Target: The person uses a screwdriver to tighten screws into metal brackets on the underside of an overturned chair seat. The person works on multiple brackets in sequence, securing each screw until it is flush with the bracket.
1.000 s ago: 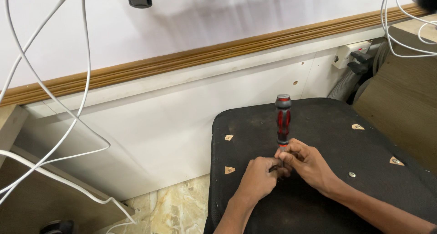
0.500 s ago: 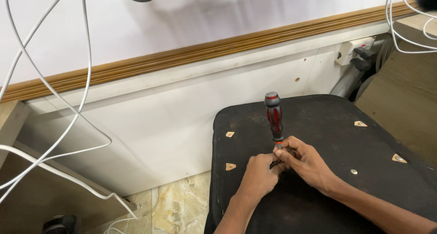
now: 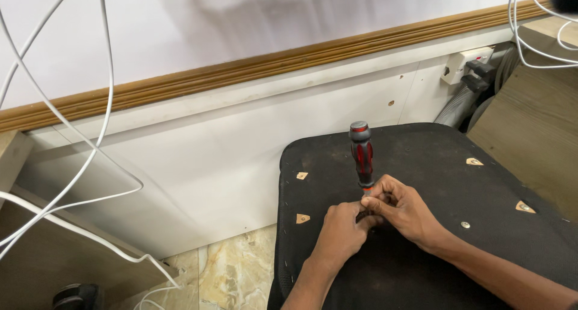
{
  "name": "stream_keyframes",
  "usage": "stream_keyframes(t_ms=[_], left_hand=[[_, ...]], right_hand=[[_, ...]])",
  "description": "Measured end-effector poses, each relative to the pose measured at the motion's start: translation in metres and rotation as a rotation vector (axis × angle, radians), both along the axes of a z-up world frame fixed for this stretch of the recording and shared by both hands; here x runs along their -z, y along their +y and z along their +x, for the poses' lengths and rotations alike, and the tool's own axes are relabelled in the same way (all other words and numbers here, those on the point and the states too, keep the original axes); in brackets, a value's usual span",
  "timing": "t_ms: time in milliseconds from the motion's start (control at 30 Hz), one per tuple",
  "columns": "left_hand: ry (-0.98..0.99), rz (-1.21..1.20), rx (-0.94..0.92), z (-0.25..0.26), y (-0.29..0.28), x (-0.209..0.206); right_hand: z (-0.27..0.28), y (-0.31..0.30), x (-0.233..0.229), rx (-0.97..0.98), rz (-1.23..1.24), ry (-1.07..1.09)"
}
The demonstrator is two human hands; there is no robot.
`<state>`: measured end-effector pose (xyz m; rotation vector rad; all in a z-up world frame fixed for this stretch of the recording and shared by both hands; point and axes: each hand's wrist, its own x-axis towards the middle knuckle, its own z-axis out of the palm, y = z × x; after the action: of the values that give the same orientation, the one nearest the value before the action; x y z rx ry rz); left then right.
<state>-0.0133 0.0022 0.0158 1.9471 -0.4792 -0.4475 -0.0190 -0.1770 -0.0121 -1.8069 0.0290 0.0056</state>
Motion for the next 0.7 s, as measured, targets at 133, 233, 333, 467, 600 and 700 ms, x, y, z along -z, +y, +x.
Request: stream_keyframes(t_ms=[133, 233, 333, 467, 600, 700], left_hand=[[0.022, 0.052, 0.018, 0.001, -0.002, 0.002], [-0.010, 0.017, 0.038, 0.000, -0.003, 0.005], [-0.017, 0.016, 0.054, 0.001, -0.004, 0.006], [-0.043, 0.009, 0.072, 0.000, -0.002, 0.004], [0.053, 0.103, 0.054, -0.003, 0.000, -0.002], [0.009, -0.003, 0.027, -0.004, 0.002, -0.006]], right_hand=[[-0.001, 0.001, -0.002, 0.013, -0.034, 0.000], [-0.006, 0.001, -0.006, -0.003, 0.007, 0.026], [-0.010, 0.002, -0.010, -0.039, 0.062, 0.037], [-0.010, 0.002, -0.011, -0.041, 0.038, 0.006], [-0.009, -0.001, -0.008, -0.005, 0.031, 0.010], [-0.007, -0.001, -0.005, 0.021, -0.042, -0.037]])
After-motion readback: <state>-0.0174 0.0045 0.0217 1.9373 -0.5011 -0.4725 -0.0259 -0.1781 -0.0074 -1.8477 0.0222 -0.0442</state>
